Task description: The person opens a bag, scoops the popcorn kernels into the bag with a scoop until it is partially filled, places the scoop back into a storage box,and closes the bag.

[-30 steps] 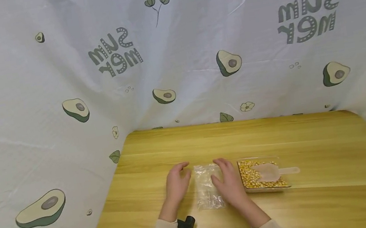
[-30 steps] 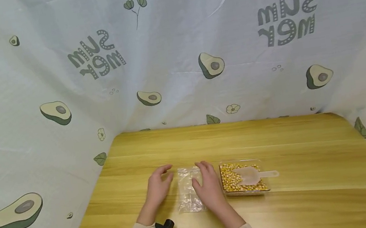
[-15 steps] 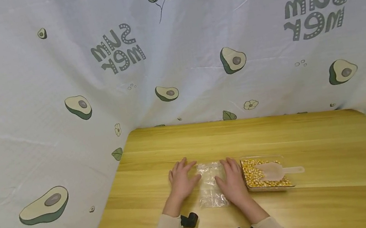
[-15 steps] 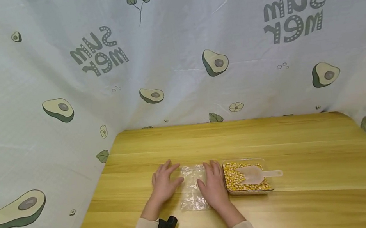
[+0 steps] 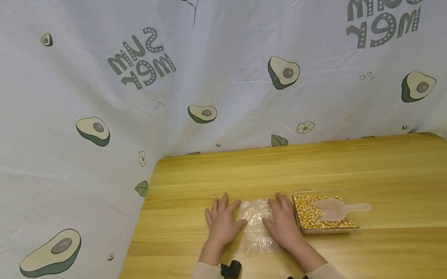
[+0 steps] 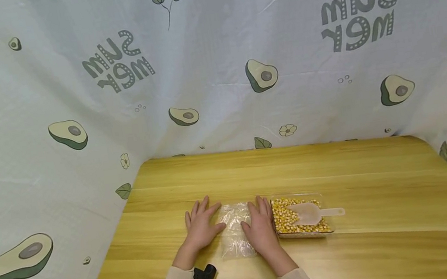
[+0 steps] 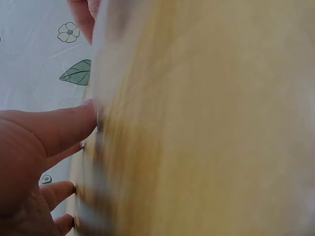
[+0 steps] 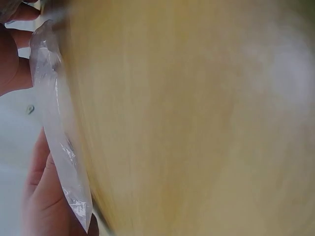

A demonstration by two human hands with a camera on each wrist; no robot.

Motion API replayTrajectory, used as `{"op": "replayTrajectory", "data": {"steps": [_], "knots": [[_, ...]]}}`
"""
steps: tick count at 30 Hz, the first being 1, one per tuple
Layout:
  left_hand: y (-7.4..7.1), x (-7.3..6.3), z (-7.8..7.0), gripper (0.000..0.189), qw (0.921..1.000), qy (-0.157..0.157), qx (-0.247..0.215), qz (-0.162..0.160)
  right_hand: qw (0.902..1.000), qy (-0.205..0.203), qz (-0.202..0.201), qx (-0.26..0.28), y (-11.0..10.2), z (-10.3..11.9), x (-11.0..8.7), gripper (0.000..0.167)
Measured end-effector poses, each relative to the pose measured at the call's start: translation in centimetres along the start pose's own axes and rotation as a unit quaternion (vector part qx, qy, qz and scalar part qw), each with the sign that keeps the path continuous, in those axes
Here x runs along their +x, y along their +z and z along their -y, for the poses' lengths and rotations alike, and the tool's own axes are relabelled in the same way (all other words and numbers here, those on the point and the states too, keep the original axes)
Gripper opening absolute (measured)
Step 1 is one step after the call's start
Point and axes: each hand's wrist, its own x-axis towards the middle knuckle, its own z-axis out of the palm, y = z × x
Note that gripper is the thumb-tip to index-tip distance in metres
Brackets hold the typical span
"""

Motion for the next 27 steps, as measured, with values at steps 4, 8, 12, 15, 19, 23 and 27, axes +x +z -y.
{"op": "replayTrajectory", "data": {"steps": [4, 8, 12, 15, 19, 23, 27], "knots": [[-0.1, 0.0, -0.2, 0.056, 1.0000, 0.003, 0.004, -0.005, 1.0000, -0.001, -0.004, -0.002, -0.2, 0.1, 0.0, 0.054], [-0.1, 0.0, -0.4, 0.053, 0.9999, 0.004, 0.006, -0.012, 0.9999, 0.006, -0.008, 0.006, -0.3, 0.3, -0.1, 0.050], [-0.1, 0.0, -0.5, 0.045, 0.9997, 0.000, -0.001, -0.023, 0.9995, 0.006, -0.020, 0.023, -0.3, 0.4, -0.1, 0.041], [0.0, 0.0, -0.6, 0.036, 0.9993, -0.002, -0.010, -0.037, 0.9991, 0.000, -0.030, 0.029, -0.3, 0.4, -0.2, 0.032], [0.1, 0.0, -0.5, 0.026, 0.9982, -0.008, -0.022, -0.055, 0.9991, -0.009, -0.032, 0.026, -0.2, 0.4, -0.5, 0.024], [0.2, 0.0, -0.4, 0.019, 0.9967, -0.007, -0.035, -0.072, 0.9991, -0.010, -0.031, 0.027, -0.2, 0.5, -0.8, 0.024], [0.2, -0.1, -0.4, 0.012, 0.9953, 0.007, -0.045, -0.086, 0.9987, -0.002, -0.030, 0.040, -0.1, 0.6, -1.0, 0.027]]}}
